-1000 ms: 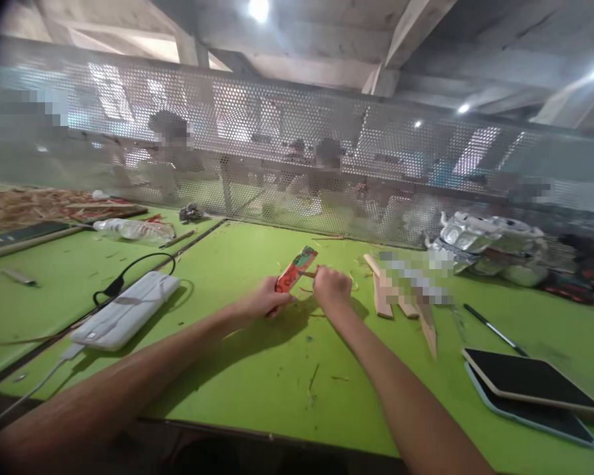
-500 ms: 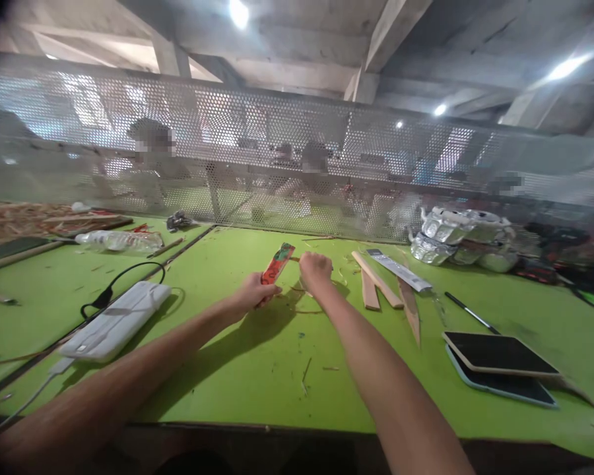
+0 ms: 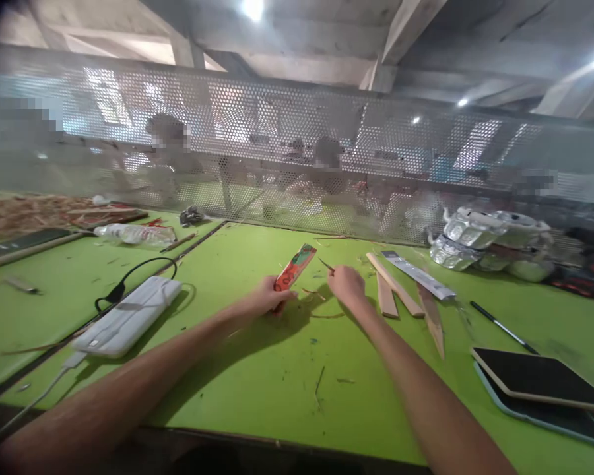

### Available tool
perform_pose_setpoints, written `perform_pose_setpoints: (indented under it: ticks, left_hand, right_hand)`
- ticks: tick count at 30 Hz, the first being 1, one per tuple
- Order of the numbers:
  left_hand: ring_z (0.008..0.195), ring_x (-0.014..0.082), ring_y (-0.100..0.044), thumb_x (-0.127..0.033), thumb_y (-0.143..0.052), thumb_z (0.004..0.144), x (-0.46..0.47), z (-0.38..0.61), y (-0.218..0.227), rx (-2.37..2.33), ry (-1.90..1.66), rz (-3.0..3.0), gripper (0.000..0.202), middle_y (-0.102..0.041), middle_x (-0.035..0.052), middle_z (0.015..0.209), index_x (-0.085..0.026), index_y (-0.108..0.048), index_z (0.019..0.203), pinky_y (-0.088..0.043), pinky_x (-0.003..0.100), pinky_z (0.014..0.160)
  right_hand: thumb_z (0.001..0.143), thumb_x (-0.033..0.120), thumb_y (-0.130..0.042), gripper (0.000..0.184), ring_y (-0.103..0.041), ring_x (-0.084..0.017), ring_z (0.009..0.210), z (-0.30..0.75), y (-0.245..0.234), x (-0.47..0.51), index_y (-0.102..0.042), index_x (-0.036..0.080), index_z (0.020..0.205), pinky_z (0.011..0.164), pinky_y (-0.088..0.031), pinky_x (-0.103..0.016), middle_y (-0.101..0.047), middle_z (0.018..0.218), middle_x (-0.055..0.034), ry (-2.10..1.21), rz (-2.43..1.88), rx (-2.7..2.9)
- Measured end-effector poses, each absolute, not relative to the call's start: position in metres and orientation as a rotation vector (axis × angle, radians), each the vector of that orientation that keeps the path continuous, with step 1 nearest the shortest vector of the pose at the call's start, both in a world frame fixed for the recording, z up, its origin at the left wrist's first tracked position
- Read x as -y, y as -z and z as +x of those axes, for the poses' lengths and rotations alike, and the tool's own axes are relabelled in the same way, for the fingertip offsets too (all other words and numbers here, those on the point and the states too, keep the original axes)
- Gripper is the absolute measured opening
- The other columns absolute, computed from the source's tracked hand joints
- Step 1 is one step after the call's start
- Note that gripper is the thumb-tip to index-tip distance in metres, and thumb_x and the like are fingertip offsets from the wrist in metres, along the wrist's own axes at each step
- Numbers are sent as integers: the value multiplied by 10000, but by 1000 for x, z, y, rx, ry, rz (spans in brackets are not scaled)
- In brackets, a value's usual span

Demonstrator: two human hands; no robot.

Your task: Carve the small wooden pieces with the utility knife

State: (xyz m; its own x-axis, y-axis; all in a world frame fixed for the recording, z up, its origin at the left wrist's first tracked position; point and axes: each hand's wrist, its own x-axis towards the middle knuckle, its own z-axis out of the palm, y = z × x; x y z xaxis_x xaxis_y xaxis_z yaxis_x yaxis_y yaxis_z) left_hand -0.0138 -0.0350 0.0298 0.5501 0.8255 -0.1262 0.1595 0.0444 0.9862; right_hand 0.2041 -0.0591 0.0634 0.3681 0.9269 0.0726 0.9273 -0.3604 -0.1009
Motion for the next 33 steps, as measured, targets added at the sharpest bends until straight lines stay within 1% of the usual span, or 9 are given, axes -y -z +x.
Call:
perform_pose_setpoints:
  ticks: [3, 7, 10, 14, 20, 25, 30, 31, 33]
  left_hand:
    - [445, 92, -562, -190, -750, 896, 31, -11, -24, -875, -655, 1516, 197, -622, -35, 540, -183, -585, 788, -433, 192, 453]
    - [410, 76, -516, -179, -794, 868, 31, -11, -24, -910, -666, 1540, 203, -593, -54, 511, -172, -600, 810, -395, 174, 415]
    - [389, 83, -509, -151, -777, 870, 35, -12, -26, -883, -665, 1548, 156, -570, -83, 487, -149, -643, 950, -403, 173, 408]
    - [366, 103, -514, -148, -734, 887, 42, -11, -27, -840, -690, 1627, 262, -538, -116, 480, -130, -664, 1138, -392, 187, 393]
    - [402, 83, -483, -92, -727, 872, 48, -4, -33, -1001, -730, 1647, 114, -519, -114, 518, -158, -652, 927, -385, 195, 402]
    - [383, 71, -449, -60, -723, 859, 50, 0, -37, -1046, -707, 1634, 250, -485, -113, 480, -206, -545, 760, -336, 185, 392]
    - [395, 71, -464, -61, -723, 853, 55, -2, -31, -1042, -621, 1667, 236, -510, -93, 488, -188, -568, 729, -354, 187, 401]
    - [415, 74, -496, -64, -735, 849, 57, -2, -31, -980, -596, 1682, 181, -550, -84, 524, -172, -608, 779, -379, 186, 414]
    - [398, 76, -466, -55, -726, 846, 58, -2, -34, -970, -626, 1670, 149, -519, -108, 506, -169, -629, 849, -378, 190, 404]
  right_hand:
    - [1097, 249, -509, 360, -756, -241, 846, 195, -66, 64, -851, 140, 1110, 719, -510, -277, -823, 952, -157, 30, -2406, 1736]
    - [1081, 178, -475, 378, -752, -242, 817, 183, -67, 71, -836, 133, 1184, 679, -505, -288, -816, 933, -153, 94, -2345, 1822]
    - [1088, 180, -459, 375, -739, -237, 758, 171, -61, 76, -827, 107, 1114, 644, -492, -295, -796, 891, -159, 130, -2349, 1931]
    - [1081, 142, -461, 352, -727, -230, 733, 162, -53, 76, -809, 95, 1054, 647, -485, -297, -771, 837, -144, 221, -2333, 2050]
    - [1090, 46, -337, 427, -716, -210, 749, 167, -54, 67, -764, 41, 1093, 627, -445, -271, -768, 892, -186, 306, -2364, 2005]
    - [1078, 35, -375, 387, -749, -226, 872, 174, -54, 59, -759, 55, 1125, 706, -486, -269, -787, 950, -192, 306, -2418, 1943]
    - [1025, 18, -495, 304, -768, -264, 970, 200, -60, 46, -786, 16, 1112, 790, -535, -288, -797, 1029, -251, 252, -2569, 1761]
    - [1011, 15, -513, 293, -771, -281, 982, 208, -63, 45, -793, 0, 1096, 798, -544, -300, -795, 1029, -270, 238, -2609, 1705]
    - [1005, 45, -547, 276, -774, -306, 994, 220, -67, 45, -806, -13, 1080, 807, -556, -320, -792, 1028, -293, 211, -2659, 1616]
